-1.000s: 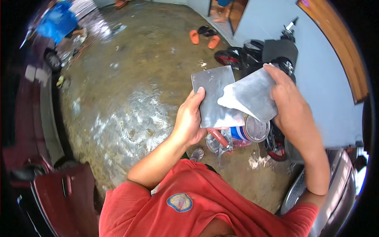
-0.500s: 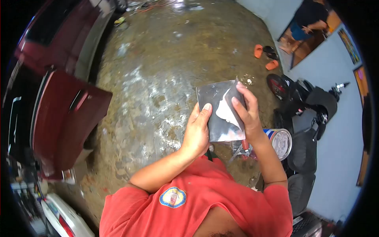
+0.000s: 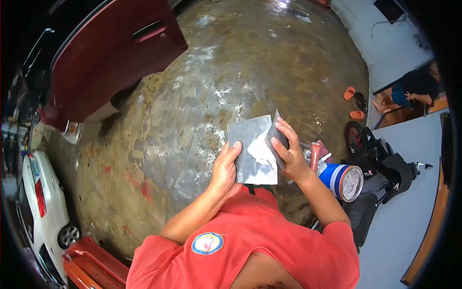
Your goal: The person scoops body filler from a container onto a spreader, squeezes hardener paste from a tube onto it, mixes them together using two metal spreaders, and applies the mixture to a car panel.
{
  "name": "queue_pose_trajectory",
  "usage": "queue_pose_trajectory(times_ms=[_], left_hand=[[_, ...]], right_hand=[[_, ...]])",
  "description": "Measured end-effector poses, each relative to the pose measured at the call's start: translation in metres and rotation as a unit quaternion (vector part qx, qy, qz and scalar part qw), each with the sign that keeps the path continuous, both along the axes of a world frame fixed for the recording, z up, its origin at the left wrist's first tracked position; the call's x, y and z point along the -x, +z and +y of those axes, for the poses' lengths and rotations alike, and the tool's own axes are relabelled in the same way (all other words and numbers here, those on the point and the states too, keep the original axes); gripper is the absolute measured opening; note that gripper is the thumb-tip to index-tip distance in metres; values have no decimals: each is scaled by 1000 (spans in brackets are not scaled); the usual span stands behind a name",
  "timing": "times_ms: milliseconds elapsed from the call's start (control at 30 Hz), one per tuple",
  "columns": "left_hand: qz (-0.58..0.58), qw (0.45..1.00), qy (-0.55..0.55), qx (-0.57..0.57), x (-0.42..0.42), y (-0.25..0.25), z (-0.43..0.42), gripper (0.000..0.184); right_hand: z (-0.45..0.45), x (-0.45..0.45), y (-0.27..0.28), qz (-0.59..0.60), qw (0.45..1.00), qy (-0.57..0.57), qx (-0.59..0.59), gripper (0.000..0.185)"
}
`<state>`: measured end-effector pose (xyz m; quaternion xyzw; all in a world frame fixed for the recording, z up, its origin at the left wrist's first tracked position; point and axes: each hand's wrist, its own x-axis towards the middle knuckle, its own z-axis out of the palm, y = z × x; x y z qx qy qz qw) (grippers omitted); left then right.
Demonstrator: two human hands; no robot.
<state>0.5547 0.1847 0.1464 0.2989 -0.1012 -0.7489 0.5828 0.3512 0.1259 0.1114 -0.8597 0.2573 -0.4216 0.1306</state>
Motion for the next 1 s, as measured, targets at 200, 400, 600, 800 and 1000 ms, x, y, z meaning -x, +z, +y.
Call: queue_pose_trajectory(times_ms=[200,400,600,800,1000], left_hand=[[7,1000,30,6,-16,-9,67,41],[4,999,35,-3,-11,-7,114,38],[0,1000,26,8,2,-1,143,38],[-88,991,91,36,-4,12,158,39],[-42,992,117,32,23,-3,164,52]], right_hand=[[49,-11,-15,17,999,28,-2,65],[93,1,-19,36,999,12,20,67],[129,29,-20,117,992,-35,15,70],[149,54,-33,-154,923,-88,-341,64],[147,87,6,-553,645,-13,-528,53]])
